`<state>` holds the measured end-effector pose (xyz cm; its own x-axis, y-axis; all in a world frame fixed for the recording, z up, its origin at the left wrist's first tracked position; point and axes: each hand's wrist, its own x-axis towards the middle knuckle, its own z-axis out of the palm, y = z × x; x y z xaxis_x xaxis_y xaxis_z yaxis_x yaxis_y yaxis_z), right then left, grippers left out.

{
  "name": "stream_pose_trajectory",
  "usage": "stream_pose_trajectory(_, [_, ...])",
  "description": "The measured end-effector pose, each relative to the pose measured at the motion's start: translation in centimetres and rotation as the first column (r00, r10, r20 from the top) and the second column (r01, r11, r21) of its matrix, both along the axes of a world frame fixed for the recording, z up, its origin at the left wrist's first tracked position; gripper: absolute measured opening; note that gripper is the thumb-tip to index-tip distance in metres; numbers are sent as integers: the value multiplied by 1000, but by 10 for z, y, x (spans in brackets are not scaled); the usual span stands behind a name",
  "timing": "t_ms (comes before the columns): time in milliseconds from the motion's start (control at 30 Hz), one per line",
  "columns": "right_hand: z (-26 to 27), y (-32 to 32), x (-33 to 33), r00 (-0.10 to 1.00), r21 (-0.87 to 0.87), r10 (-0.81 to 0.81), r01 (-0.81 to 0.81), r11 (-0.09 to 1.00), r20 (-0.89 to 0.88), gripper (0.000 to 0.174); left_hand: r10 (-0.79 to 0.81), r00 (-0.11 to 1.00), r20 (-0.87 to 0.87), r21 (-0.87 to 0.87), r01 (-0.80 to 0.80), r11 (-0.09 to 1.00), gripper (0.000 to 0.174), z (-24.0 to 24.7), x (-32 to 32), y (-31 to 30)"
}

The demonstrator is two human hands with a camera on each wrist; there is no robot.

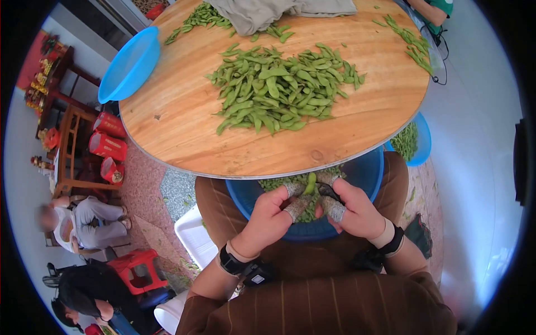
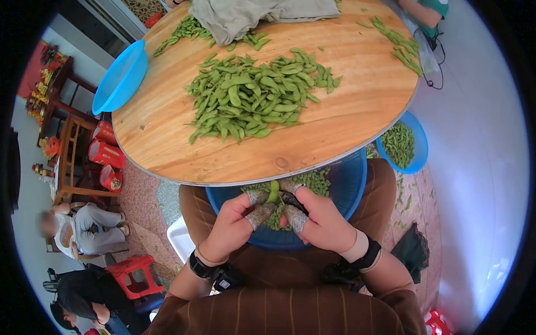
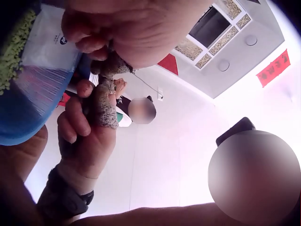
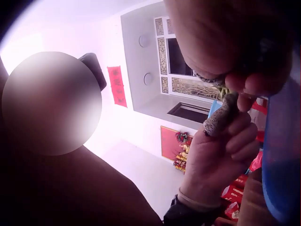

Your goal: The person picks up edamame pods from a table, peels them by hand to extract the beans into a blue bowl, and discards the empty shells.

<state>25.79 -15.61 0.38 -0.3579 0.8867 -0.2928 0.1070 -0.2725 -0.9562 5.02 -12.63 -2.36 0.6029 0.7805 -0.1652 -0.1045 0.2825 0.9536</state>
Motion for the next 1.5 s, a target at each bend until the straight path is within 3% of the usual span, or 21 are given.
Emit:
stream_pose_trajectory(67, [-5, -1, 1, 995, -27, -4, 1, 1000, -101, 25, 14, 981, -192, 107, 7, 994, 30, -1, -2, -1])
stream_pose_trajectory(300, [-10, 2, 3, 953, -104, 17, -51, 993, -301, 18, 52, 994, -92, 64, -46, 997, 29, -1, -2, -2])
stream_pose_trajectory(400, [-7, 3, -2, 965, -108, -7, -22, 994, -261, 19, 117, 932, -342, 400, 31, 916, 28, 6, -4, -1])
stream_pose_trajectory(500, [-12, 3, -3, 927, -239, -65, -27, 971, -370, 27, 281, 840, -464, 720, 172, 673, 24, 10, -4, 0])
stream_pose_trajectory(533, [-8, 2, -1, 927, -239, -68, -24, 971, -369, 27, 81, 952, -295, 344, 27, 939, 20, 16, -6, 0])
stream_pose_trajectory(567, [-2, 0, 2, 842, -386, -105, -128, 914, -529, 30, -11, 999, -30, -137, 7, 991, 17, 19, -8, 0])
stream_pose_trajectory(700, [-4, -3, 5, 670, -509, -189, -320, 799, -718, 35, -122, 874, 471, -437, 352, 828, 19, -4, -19, 2])
stream_pose_trajectory(767, [-8, -2, 2, 794, -509, -170, -195, 838, -584, 34, -74, 996, -48, -153, 66, 986, 17, 2, -11, 2])
stream_pose_trajectory(800, [-10, -1, 0, 889, -484, -161, -75, 872, -429, 34, -73, 996, -48, -153, 64, 986, 17, 2, -8, 0])
stream_pose_trajectory(833, [-13, -2, -4, 889, -486, -159, -79, 871, -430, 34, -9, 934, -357, 251, 105, 962, 19, 1, -6, -3])
stream_pose_trajectory(867, [-16, -5, -8, 909, -455, -144, -55, 889, -392, 33, 174, 793, -584, 579, 257, 774, 22, 1, -5, -5])
stream_pose_trajectory(900, [-19, -6, -11, 927, -421, -132, -31, 907, -352, 32, 174, 791, -586, 577, 257, 775, 22, -1, -5, -6])
stream_pose_trajectory(967, [-22, -6, -15, 942, -381, -130, 3, 925, -308, 33, 369, 710, -600, 772, 393, 500, 27, -7, -5, -6])
stream_pose_trajectory(1100, [-35, -7, -15, 969, -267, -88, 24, 963, -230, 37, 400, 691, -602, 780, 403, 479, 16, -5, -3, -5])
stream_pose_trajectory(1133, [-33, -7, -13, 969, -267, -89, 24, 963, -232, 37, 171, 804, -569, 533, 203, 822, 12, -3, -3, -5])
stream_pose_trajectory(1167, [-27, -7, -10, 941, -302, -90, -14, 953, -327, 36, -5, 911, -412, 119, 59, 991, 11, -1, -4, -5])
stream_pose_trajectory(1200, [-22, -8, -6, 903, -334, -96, -55, 941, -418, 36, -9, 910, -414, 116, 62, 991, 11, -2, -8, -5])
stream_pose_trajectory(1267, [-16, -7, 1, 868, -417, -106, -122, 901, -485, 37, 52, 954, 295, -600, 142, 787, 18, -8, -19, -2])
stream_pose_trajectory(1333, [-18, -6, 7, 828, -488, -123, -196, 850, -547, 38, 15, 938, 347, -582, 203, 787, 23, -14, -19, -4])
stream_pose_trajectory(1433, [-44, -3, 4, 904, -330, -4, -152, 932, -428, 38, -61, 997, 39, -403, 71, 913, 18, -17, -14, -8])
stream_pose_trajectory(1500, [-62, -4, -9, 997, 399, -74, 53, 915, 37, 47, -133, 974, -185, -127, 111, 986, 18, -20, -12, -12])
